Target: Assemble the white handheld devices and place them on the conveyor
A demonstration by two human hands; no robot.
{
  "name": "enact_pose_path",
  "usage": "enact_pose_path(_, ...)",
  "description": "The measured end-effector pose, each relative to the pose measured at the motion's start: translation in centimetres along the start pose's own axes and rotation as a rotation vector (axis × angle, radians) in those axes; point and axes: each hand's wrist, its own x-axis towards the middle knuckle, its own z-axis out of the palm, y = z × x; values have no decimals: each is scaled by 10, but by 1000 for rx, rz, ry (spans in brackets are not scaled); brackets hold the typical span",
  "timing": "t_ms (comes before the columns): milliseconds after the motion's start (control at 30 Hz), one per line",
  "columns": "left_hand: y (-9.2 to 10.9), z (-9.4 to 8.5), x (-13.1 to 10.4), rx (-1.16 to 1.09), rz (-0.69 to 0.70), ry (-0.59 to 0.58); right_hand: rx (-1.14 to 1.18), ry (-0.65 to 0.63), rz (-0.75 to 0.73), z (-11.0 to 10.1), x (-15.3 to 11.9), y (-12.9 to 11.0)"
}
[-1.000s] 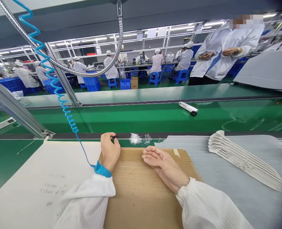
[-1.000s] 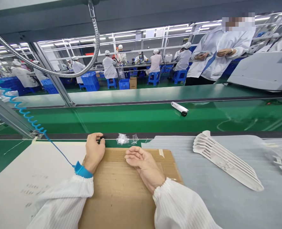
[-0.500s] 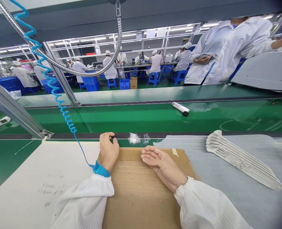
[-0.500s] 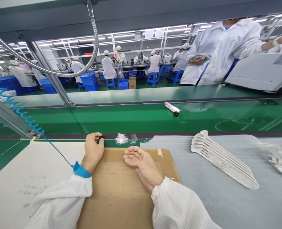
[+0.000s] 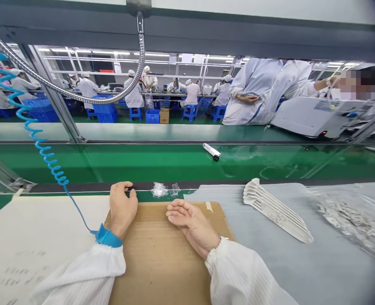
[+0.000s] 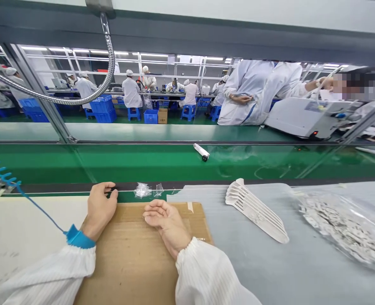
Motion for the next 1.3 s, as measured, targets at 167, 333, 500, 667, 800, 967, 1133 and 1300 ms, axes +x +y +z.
enact_pose_path(167, 1, -1, 0, 7, -10, -5, -4, -9, 9, 0, 0, 0)
enact_pose_path(333, 0, 1, 0, -1, 4, 5, -8, 7, 3, 0, 0, -1)
enact_pose_path(500, -1, 2, -1, -18, 12, 15, -9, 8, -3, -2, 2, 2)
enact_pose_path(667, 0, 1, -1, -27, 9, 23, -11, 21, -8, -4, 4, 5)
enact_pose_path(800, 2, 0, -1, -24, 4, 12, -14, 7, 0, -3, 2, 3)
enact_pose_path(967, 2, 0, -1, -29, -1, 13, -17, 9, 8, -2, 1, 1)
enact_pose_path(1133, 2, 1, -1, -42, -2, 22, -15, 14, 5, -3, 2, 2)
enact_pose_path(1300, 0, 2, -2, -36, 5, 18, -40, 3, 0, -3, 2, 2)
